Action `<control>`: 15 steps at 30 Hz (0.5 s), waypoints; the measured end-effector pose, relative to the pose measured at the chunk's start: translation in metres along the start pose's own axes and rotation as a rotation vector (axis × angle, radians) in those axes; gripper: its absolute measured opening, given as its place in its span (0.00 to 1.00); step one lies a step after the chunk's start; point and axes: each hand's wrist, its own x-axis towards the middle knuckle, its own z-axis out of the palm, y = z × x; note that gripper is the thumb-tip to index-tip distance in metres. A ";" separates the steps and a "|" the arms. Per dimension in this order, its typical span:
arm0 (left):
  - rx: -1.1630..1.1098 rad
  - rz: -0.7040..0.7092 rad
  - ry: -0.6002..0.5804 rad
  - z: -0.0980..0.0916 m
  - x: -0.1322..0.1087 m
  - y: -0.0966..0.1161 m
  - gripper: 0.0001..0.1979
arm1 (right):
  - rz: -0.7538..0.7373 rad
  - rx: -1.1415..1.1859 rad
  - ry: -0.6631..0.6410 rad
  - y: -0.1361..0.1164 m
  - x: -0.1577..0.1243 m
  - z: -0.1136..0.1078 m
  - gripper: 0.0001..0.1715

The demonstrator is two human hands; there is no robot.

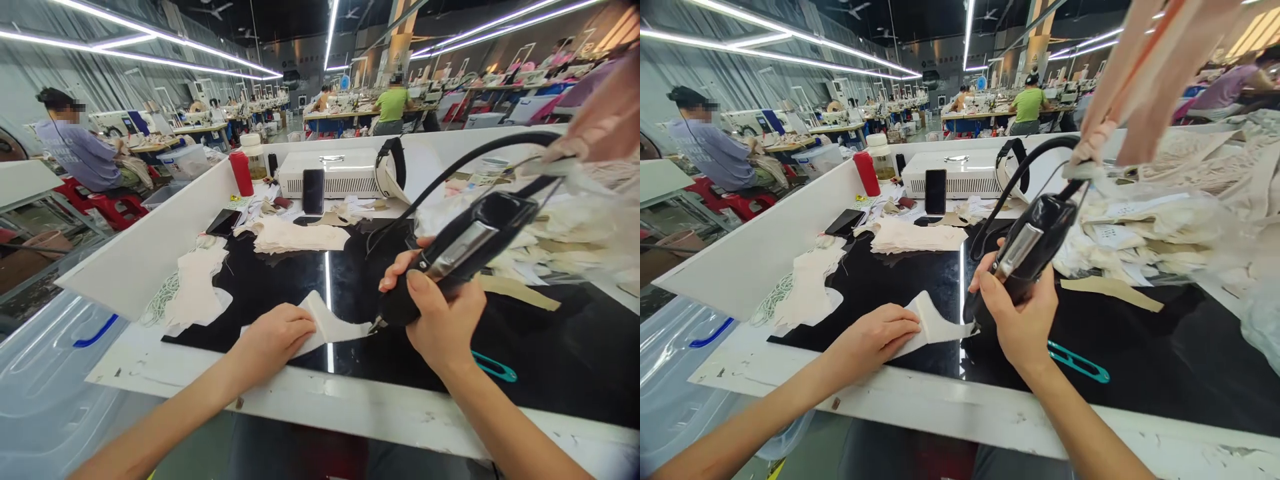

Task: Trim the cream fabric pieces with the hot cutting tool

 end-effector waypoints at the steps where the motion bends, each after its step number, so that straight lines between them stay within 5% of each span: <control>1: -0.004 -0.025 -0.016 0.000 -0.001 0.005 0.10 | -0.007 0.004 0.008 0.003 0.004 0.000 0.28; 6: -0.109 -0.183 -0.161 -0.006 0.001 0.037 0.08 | -0.038 -0.008 0.039 0.010 0.017 0.004 0.26; 9: -0.110 -0.230 -0.221 -0.012 0.011 0.038 0.08 | -0.032 -0.007 0.031 0.009 0.014 0.005 0.24; 15: -0.138 0.032 -0.292 -0.012 0.055 0.004 0.15 | -0.014 0.014 0.024 0.005 0.004 0.009 0.19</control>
